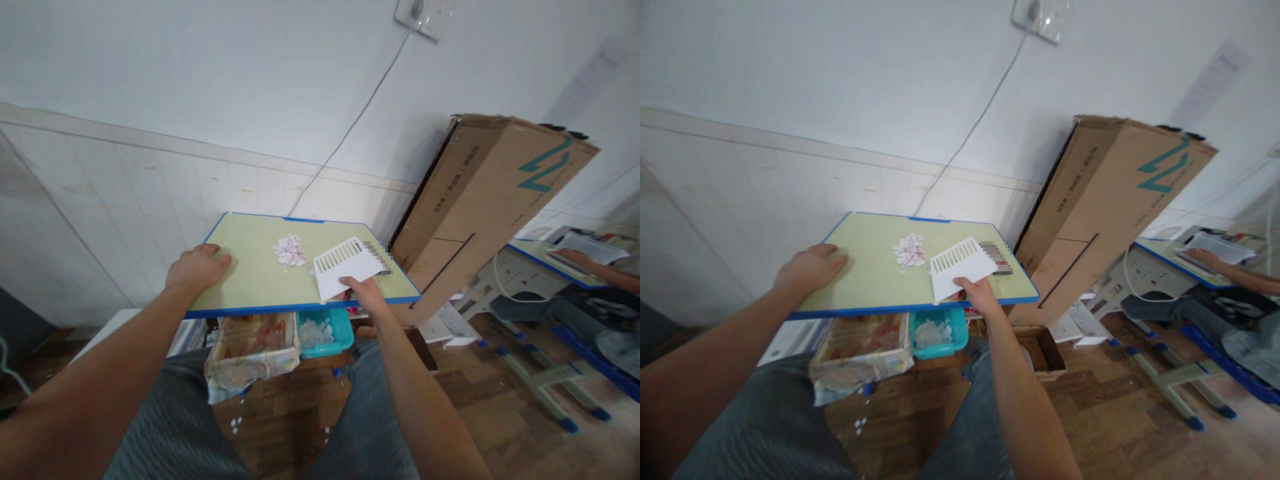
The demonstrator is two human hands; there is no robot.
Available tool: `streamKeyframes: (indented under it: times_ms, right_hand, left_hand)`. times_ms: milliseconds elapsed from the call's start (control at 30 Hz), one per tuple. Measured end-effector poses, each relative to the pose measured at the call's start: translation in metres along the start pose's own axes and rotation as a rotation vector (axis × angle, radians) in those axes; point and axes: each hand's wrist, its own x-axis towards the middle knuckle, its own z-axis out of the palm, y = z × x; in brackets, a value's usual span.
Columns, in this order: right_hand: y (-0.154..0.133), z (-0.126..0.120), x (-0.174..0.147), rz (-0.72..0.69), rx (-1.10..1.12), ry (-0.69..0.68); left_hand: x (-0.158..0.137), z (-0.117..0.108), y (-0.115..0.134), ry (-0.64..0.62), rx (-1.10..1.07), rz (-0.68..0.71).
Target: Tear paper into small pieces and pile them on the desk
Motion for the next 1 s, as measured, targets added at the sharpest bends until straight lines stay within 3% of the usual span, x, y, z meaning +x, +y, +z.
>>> streamKeyframes:
  times_ms: [433, 733, 1000]
  right_hand:
    - [-0.006, 0.000, -0.003, -0.027, 0.007, -0.023]
    - [0.007, 0.003, 0.010, -0.036, 0.047, 0.150]
    - [0.008, 0.003, 0.010, -0.035, 0.015, 0.143]
  left_hand:
    - [0.009, 0.010, -0.011, 0.018, -0.012, 0.018]
    - [0.008, 0.009, -0.009, 0.020, 0.006, 0.018]
    - [0.007, 0.006, -0.008, 0.007, 0.004, 0.019]
